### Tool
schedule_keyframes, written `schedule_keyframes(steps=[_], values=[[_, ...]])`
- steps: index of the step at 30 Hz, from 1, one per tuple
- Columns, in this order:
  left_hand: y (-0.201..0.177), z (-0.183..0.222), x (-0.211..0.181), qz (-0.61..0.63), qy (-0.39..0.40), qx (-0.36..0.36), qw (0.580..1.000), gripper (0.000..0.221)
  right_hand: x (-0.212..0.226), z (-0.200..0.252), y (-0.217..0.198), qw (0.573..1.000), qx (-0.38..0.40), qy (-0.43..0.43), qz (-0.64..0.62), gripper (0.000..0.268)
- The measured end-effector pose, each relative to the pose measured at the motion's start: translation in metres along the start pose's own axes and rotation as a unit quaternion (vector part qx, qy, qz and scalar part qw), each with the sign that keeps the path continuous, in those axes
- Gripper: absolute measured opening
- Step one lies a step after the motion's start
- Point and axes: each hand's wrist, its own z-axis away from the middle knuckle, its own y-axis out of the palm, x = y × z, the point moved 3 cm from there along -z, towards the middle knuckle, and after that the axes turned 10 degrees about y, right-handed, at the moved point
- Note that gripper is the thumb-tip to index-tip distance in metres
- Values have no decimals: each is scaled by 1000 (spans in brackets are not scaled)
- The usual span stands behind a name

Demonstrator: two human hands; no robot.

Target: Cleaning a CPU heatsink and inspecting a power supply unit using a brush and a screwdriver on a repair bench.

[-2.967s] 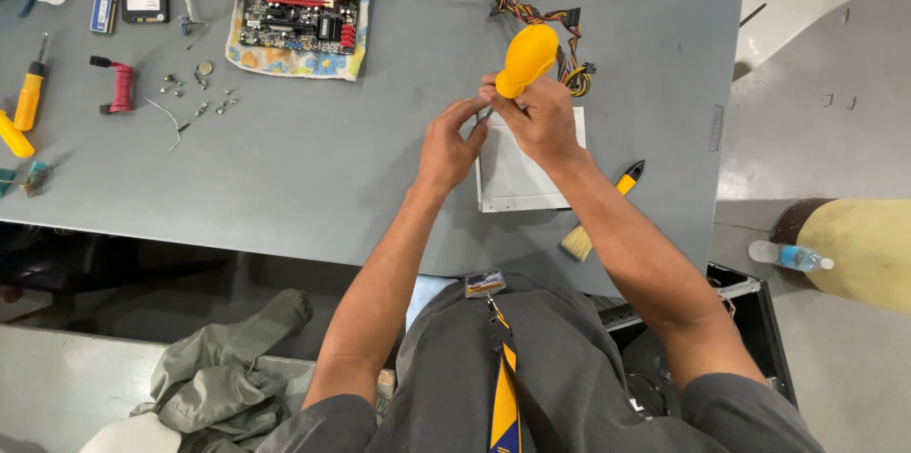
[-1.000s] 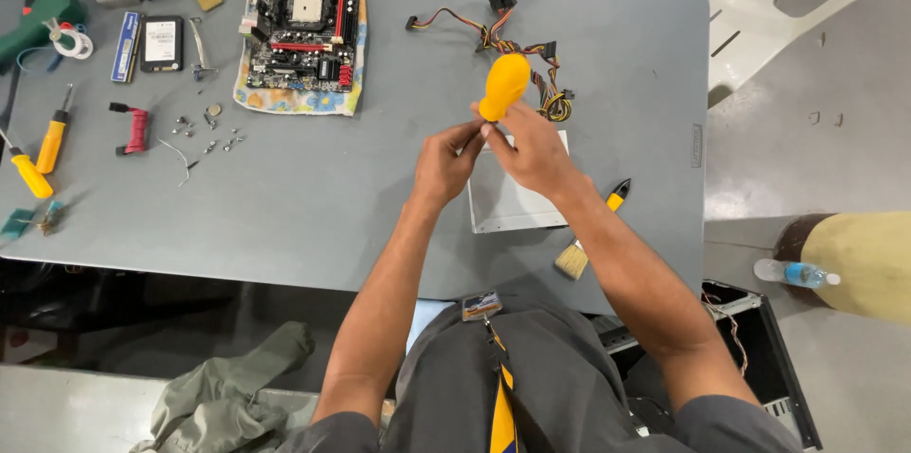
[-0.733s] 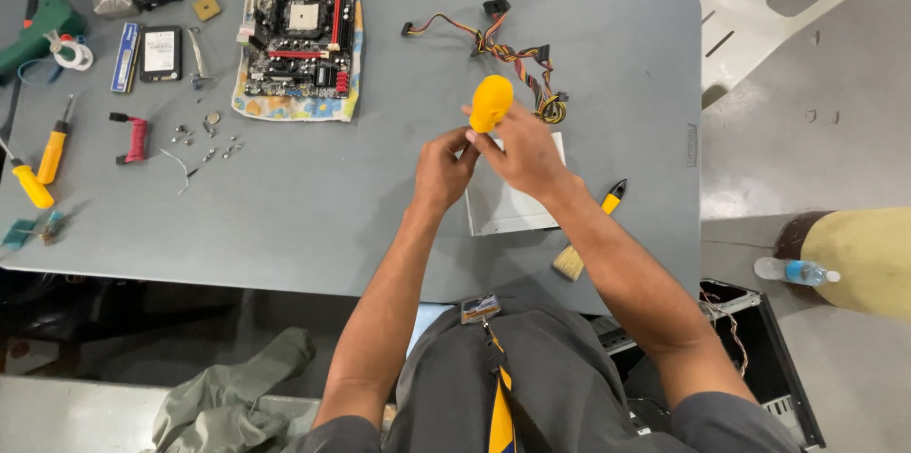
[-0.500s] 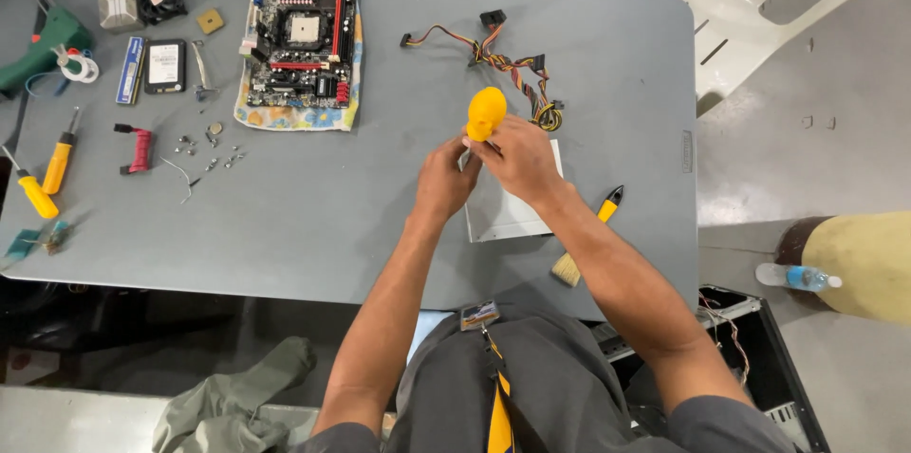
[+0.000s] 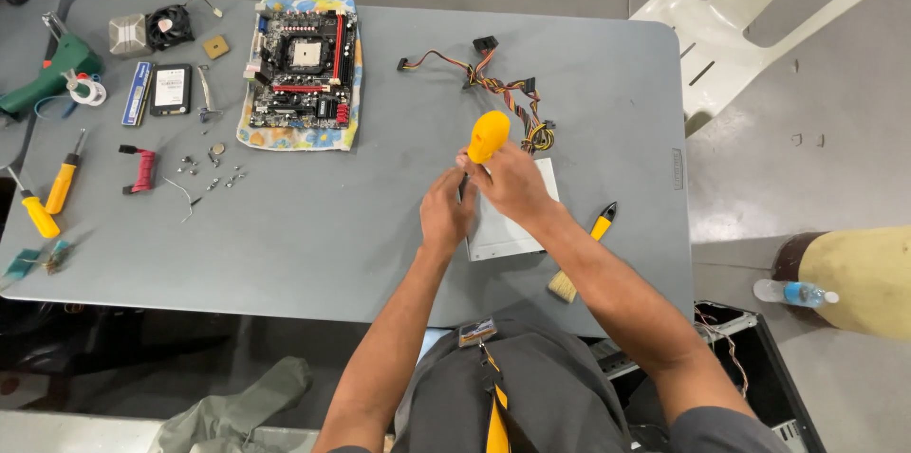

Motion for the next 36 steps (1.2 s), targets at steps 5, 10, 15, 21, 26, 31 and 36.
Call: schedule_keyframes(steps=[5, 10, 15, 21, 26, 31, 36], values=[[7, -1, 7, -8, -32, -5, 999, 28, -1, -8, -3, 990, 132, 29, -37, 35], [-1, 1, -3, -13, -64, -14, 998, 34, -12, -13, 3, 995, 101, 4, 16, 43], [1, 0, -2, -21, -69, -1, 997, 34, -20, -4, 19, 999, 29, 11, 36, 54], [-2, -1, -7, -21, -70, -4, 997, 34, -31, -2, 28, 999, -2, 29, 43, 57], [-6, 0, -11, -11, -72, -6, 997, 33, -24, -2, 24, 998, -18, 24, 62, 57], [-10, -2, -16, -1, -84, -7, 996, 35, -22, -4, 17, 996, -37, 3, 79, 57], [-6, 1, -8, 2, -107, -5, 994, 38, -29, -1, 13, 991, -99, 24, 91, 61]])
